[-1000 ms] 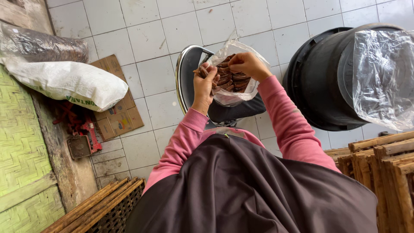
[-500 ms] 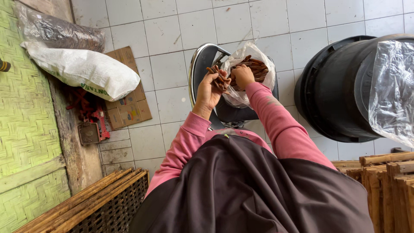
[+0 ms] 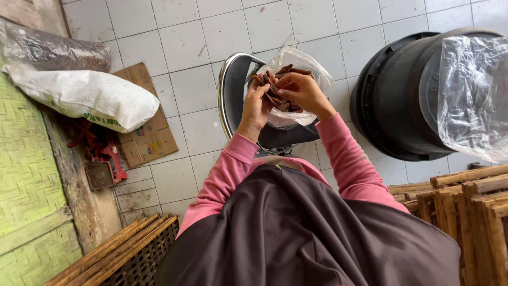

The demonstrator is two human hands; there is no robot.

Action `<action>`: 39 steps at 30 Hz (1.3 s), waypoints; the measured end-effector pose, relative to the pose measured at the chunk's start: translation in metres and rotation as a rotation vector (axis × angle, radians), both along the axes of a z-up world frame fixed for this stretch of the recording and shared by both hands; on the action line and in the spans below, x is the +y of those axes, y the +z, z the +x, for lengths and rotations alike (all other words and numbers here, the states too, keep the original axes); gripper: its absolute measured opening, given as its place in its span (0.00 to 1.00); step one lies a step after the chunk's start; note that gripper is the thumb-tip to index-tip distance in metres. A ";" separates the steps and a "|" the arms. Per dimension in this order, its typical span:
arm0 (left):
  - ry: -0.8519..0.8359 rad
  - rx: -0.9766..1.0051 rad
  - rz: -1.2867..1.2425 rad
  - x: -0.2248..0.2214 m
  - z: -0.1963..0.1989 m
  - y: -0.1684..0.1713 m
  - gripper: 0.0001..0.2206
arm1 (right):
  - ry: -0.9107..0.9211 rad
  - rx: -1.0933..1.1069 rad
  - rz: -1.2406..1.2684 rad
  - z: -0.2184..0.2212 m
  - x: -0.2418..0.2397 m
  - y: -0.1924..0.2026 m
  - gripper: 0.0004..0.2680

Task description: The person picks up dried banana slices from a wooden tray and places them into a plastic bag.

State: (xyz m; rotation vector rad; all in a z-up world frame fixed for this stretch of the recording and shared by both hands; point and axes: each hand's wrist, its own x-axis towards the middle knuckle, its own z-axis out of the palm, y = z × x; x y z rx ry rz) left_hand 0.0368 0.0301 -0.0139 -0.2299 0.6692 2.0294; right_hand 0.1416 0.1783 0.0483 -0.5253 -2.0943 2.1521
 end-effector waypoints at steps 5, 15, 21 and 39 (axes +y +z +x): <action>-0.017 0.023 -0.030 -0.003 0.003 0.005 0.16 | 0.078 -0.101 0.093 -0.001 -0.005 0.028 0.12; -0.003 0.033 -0.181 -0.047 -0.018 -0.002 0.16 | 0.057 -0.231 0.546 -0.012 0.034 -0.016 0.07; 0.056 -0.015 -0.135 -0.056 -0.020 0.004 0.13 | 0.268 -0.292 0.894 -0.043 0.024 -0.127 0.05; 0.030 0.027 -0.164 -0.032 -0.003 -0.003 0.12 | -0.021 -0.197 0.191 -0.027 0.016 -0.100 0.06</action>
